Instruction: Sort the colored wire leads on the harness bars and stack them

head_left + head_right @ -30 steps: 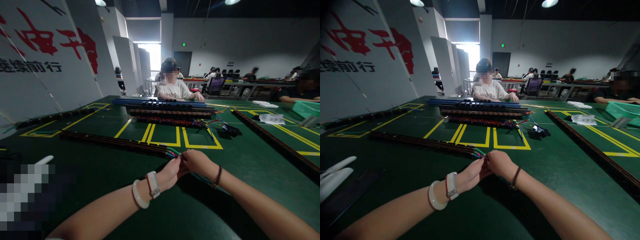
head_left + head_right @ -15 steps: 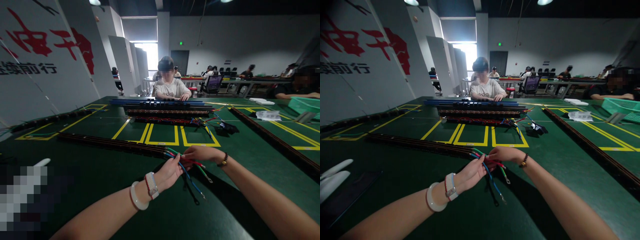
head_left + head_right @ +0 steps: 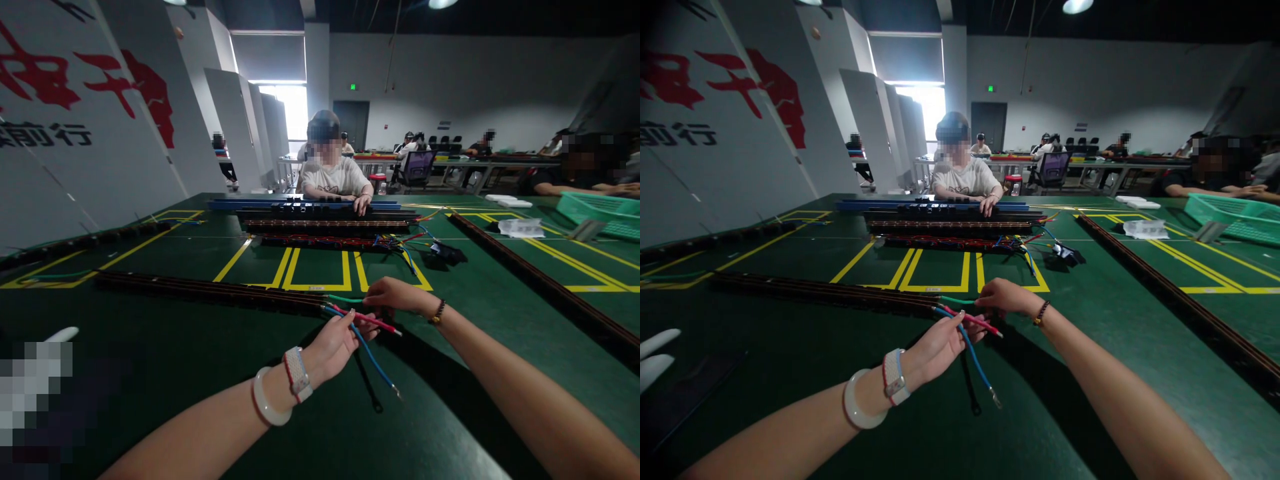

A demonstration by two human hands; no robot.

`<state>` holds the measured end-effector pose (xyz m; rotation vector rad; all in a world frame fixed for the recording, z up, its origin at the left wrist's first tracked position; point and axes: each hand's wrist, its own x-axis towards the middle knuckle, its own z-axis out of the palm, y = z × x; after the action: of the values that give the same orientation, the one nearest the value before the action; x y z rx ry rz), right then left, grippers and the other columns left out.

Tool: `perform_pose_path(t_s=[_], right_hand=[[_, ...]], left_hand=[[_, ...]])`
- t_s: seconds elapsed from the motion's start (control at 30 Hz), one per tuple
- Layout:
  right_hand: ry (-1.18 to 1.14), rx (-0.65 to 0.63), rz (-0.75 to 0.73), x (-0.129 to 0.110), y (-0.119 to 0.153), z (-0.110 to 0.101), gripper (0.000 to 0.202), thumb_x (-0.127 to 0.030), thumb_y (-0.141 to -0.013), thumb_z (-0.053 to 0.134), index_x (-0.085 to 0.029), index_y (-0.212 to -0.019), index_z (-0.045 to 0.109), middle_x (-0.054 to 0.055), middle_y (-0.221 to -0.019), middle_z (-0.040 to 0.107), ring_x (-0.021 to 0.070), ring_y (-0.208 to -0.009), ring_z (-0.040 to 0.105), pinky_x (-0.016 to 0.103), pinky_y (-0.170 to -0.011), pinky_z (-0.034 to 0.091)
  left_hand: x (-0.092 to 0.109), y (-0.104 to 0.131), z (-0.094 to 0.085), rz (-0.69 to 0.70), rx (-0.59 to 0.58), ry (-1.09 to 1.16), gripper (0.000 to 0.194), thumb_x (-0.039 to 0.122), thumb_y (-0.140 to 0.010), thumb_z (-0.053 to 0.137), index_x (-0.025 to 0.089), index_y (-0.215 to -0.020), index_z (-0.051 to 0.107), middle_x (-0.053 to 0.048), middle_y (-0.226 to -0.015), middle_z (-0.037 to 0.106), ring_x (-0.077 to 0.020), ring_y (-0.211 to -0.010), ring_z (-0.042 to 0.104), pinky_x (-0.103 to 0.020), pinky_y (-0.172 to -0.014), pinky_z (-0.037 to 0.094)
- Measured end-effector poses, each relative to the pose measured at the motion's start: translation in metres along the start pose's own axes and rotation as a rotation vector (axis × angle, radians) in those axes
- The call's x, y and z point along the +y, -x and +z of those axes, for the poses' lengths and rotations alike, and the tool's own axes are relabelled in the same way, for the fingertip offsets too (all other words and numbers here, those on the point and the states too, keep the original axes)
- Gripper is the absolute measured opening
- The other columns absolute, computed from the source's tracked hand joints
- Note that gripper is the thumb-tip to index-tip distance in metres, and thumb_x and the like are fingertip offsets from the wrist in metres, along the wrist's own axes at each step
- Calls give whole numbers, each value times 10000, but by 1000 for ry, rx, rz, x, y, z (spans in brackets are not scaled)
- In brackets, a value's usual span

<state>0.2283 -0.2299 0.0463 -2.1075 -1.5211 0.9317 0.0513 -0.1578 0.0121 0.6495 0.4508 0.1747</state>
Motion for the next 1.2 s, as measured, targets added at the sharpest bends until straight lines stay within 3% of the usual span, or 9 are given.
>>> perform_pose_path(t_s=[0.13,0.27,0.43,0.63,0.73,0.83,1.03,1.1,1.2], right_hand=[[149,184,32,2,-3,4,322,-430,-842,546,-135,-894,663,65,-766,680,116,-518,553,214,-482,372],[320,366,-86,10,-9,7,280,-411,-850,559,-167,-903,686,65,-838,688,162,-703,604,227,-583,381],[330,441,-136,22,-22,10,262,-386,-863,565,-160,-924,681,66,-877,680,167,-778,606,234,-657,390],[426,509,-142,24,-28,14,268,-388,-870,564,-160,-934,691,79,-900,665,175,-845,591,250,-734,400],[475,441,-191,11,-16,8,229,-349,-850,595,-153,-891,705,85,-863,658,185,-852,581,269,-775,403],[405,324,-262,-12,3,-3,220,-314,-826,618,-165,-972,687,77,-918,654,177,-846,582,265,-755,420],[36,-405,-395,-38,26,-11,354,-263,-787,647,-210,-1137,635,16,-959,663,127,-835,601,234,-772,451],[15,-465,-382,-33,22,-6,407,-229,-768,669,-219,-1173,621,12,-957,664,119,-825,601,230,-771,455],[-34,-445,-415,-21,11,0,349,-264,-792,661,-202,-1136,651,26,-941,672,118,-807,607,234,-769,461]], left_hand=[[0,-1,-1,-16,-3,2,152,153,-921,404,117,-853,535,-111,-894,665,-175,-841,653,-383,-869,489],[-3,-2,-3,-58,26,-44,218,226,-937,356,146,-798,504,-60,-736,629,-169,-734,644,-348,-794,505],[-2,1,-2,-115,79,-148,285,300,-940,352,170,-722,481,0,-593,533,-134,-581,584,-336,-764,519],[0,-1,-4,-87,31,-122,354,292,-949,319,162,-659,473,2,-567,515,-111,-521,539,-409,-845,511],[-1,-2,-7,-115,16,-129,360,305,-947,329,151,-666,494,-20,-578,543,-129,-562,587,-377,-849,503],[-1,-3,-8,-130,-10,-126,333,302,-942,345,148,-699,513,-42,-607,580,-159,-644,635,-352,-843,498],[-2,-9,-5,-85,-57,-60,267,200,-929,314,132,-886,568,-94,-852,660,-181,-791,648,-369,-815,504],[-2,-9,-5,-65,-56,-32,233,192,-924,342,135,-892,565,-95,-888,662,-175,-820,642,-363,-838,494],[-3,-7,-5,-19,-35,-22,177,173,-911,384,139,-913,558,-78,-876,663,-162,-807,640,-369,-882,470]])
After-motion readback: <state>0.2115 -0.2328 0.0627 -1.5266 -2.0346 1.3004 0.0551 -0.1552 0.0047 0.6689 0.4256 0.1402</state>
